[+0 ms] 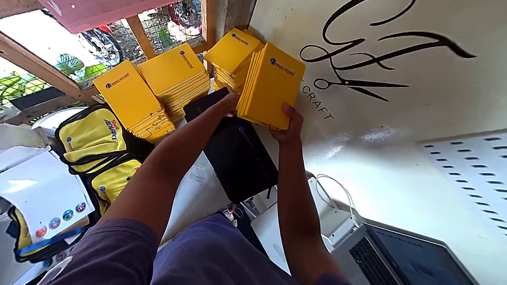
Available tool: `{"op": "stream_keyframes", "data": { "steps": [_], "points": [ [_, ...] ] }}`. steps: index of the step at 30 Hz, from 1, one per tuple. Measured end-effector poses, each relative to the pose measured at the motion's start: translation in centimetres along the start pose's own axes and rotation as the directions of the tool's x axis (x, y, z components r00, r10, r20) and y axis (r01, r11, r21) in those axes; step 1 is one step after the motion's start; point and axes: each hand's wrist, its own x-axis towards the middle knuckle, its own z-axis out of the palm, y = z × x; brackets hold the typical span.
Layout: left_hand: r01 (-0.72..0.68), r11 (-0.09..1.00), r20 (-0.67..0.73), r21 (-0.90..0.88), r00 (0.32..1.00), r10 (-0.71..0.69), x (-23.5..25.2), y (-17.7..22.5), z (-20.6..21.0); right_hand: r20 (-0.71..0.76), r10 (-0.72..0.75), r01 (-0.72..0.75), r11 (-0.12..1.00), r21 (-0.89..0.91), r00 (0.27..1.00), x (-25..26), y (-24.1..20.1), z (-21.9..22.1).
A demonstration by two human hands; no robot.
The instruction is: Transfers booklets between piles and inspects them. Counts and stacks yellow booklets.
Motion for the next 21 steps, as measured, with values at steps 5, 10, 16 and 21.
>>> {"op": "stream_keyframes", "data": {
  "steps": [5,10,16,21],
  "points": [
    [-0.352,0.897,0.197,0.268,0.931,0.307,0.6,0.4,-0.1,-0.035,-0.045,0.049,0.991,0.121,0.998,-1.6,0.6,-0.5],
    [-0.218,0.861,0.181,0.459,0.972,0.15,2.8,2.2,1.5,-0.053,-0.105,0.115,0.963,0.242,0.993,-4.7,2.7,-3.9],
    [0.071,0.822,0.077,0.566,0.987,-0.139,5.3,4.6,2.0,-0.135,-0.126,0.176,0.866,0.469,0.983,-7.4,5.2,-7.6],
    [-0.007,0.914,0.173,0.406,0.983,-0.069,6.2,5.0,2.9,-0.184,-0.099,0.174,0.875,0.452,0.978,-7.5,4.7,-8.5]
  ]
}}
